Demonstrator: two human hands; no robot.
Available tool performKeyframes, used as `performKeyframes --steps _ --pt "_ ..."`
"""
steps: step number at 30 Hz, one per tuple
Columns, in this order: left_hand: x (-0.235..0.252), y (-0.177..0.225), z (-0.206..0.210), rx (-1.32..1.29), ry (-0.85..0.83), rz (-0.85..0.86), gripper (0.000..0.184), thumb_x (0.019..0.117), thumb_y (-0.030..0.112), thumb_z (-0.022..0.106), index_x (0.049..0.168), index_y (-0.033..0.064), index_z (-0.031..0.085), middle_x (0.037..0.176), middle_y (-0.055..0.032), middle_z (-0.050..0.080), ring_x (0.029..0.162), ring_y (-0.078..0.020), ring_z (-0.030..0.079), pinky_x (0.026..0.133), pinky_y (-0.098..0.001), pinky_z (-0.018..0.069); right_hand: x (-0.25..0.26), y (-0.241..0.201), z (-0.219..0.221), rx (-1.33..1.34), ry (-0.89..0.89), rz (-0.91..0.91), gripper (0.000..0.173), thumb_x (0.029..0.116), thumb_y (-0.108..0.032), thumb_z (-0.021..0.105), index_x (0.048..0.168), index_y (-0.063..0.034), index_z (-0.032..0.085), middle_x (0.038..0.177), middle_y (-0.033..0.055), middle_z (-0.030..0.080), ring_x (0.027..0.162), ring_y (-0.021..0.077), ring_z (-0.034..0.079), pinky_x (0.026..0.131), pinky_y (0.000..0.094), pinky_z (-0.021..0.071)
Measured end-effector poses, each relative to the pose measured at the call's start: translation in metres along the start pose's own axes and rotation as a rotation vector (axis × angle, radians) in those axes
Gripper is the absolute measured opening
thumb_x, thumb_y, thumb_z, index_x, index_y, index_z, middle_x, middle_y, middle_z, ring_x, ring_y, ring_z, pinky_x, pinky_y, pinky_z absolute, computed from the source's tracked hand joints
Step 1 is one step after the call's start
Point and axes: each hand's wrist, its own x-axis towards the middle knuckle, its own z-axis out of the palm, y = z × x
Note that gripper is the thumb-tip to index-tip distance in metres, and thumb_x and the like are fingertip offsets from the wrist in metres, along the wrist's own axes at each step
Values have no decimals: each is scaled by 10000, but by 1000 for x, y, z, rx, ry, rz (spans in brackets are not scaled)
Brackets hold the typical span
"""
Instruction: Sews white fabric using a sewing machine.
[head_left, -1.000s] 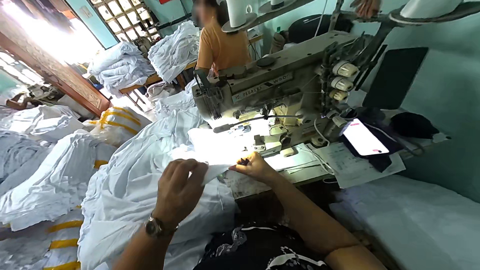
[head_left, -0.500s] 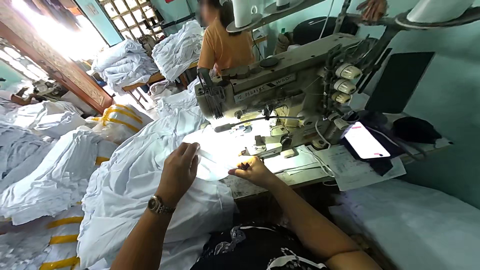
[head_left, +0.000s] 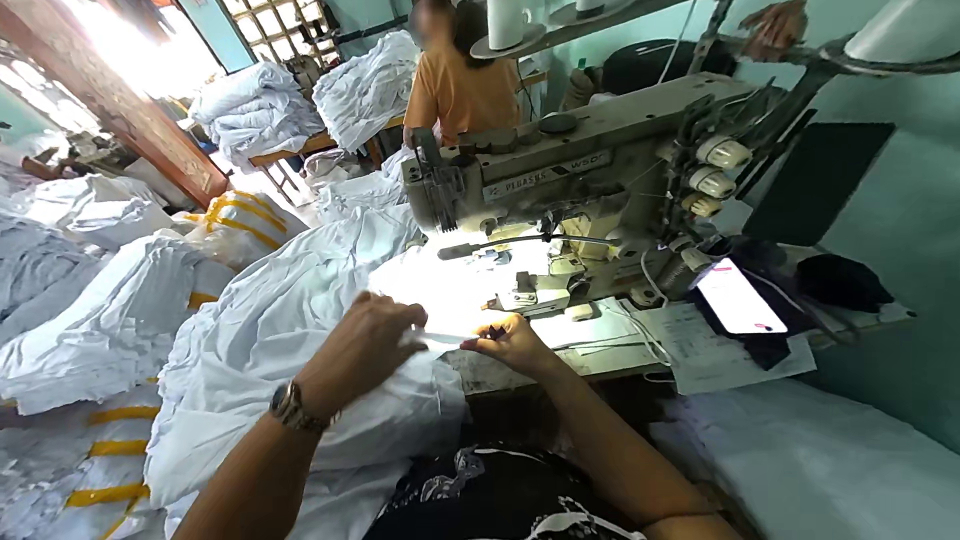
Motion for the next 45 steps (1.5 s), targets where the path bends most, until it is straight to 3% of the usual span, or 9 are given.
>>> performKeyframes --steps 3,7,10,14,22,30,36,40,45 --pt "-4 -27 2 97 -28 -151 173 970 164 678 1081 35 711 893 -133 700 877 -330 689 879 -568 525 1 4 1 -33 -9 -25 259 874 -278 796 757 -64 707 733 -64 606 645 -75 475 607 119 405" --pt "-28 38 -10 -402 -350 86 289 1001 255 636 1253 116 626 676 -61 602 548 -228 604 517 -435 529 -5 9 -1 90 -60 -102 102 884 -173 789 937 -88 810 996 5 728 878 -24 621 766 149 517" --pt "-25 48 21 -600 -411 252 335 963 243 715 1262 108 648 867 -65 707 749 -197 689 701 -411 587 -10 15 3 103 -74 -153 111 888 -124 772 985 -101 821 1114 52 734 1025 47 655 862 198 549" --pt "-5 15 60 -279 -114 -51 366 1014 261 630 1309 46 653 1160 -147 700 1072 -286 688 957 -480 553 -17 22 7 6 -48 -144 125 894 -151 763 983 -76 809 1099 54 748 998 46 671 860 203 553" --pt "23 -7 88 30 -190 -238 412 1063 263 461 969 -37 728 1118 -229 710 1244 -402 607 1171 -587 337 -17 22 6 21 15 -211 119 933 -121 696 987 -52 775 1024 41 739 791 8 618 684 169 514" --pt "51 -32 87 -267 -100 -476 603 836 36 679 1411 -73 536 1479 -232 530 1444 -345 435 1232 -478 285 -13 24 3 -48 96 -226 141 949 -149 696 981 -27 760 994 49 725 791 3 609 713 162 514" --pt "60 -43 97 -207 77 -411 596 799 -85 731 1376 -28 590 1421 -189 593 1366 -351 524 1218 -591 274 -2 8 0 -130 143 -157 141 934 -90 655 973 0 755 936 64 720 822 24 652 772 184 550" --pt "41 -16 92 -26 69 -206 263 952 169 585 829 -19 722 879 -182 715 1000 -365 681 1123 -573 374 -17 10 7 -65 162 -159 163 902 22 624 1017 28 739 1016 99 726 863 79 699 805 231 597" --pt "39 -23 97 -12 55 -264 210 950 126 617 861 -16 743 883 -171 721 988 -347 690 1118 -530 398 -8 11 9 -110 200 -142 177 891 23 597 988 31 744 956 100 728 796 71 686 755 221 584"
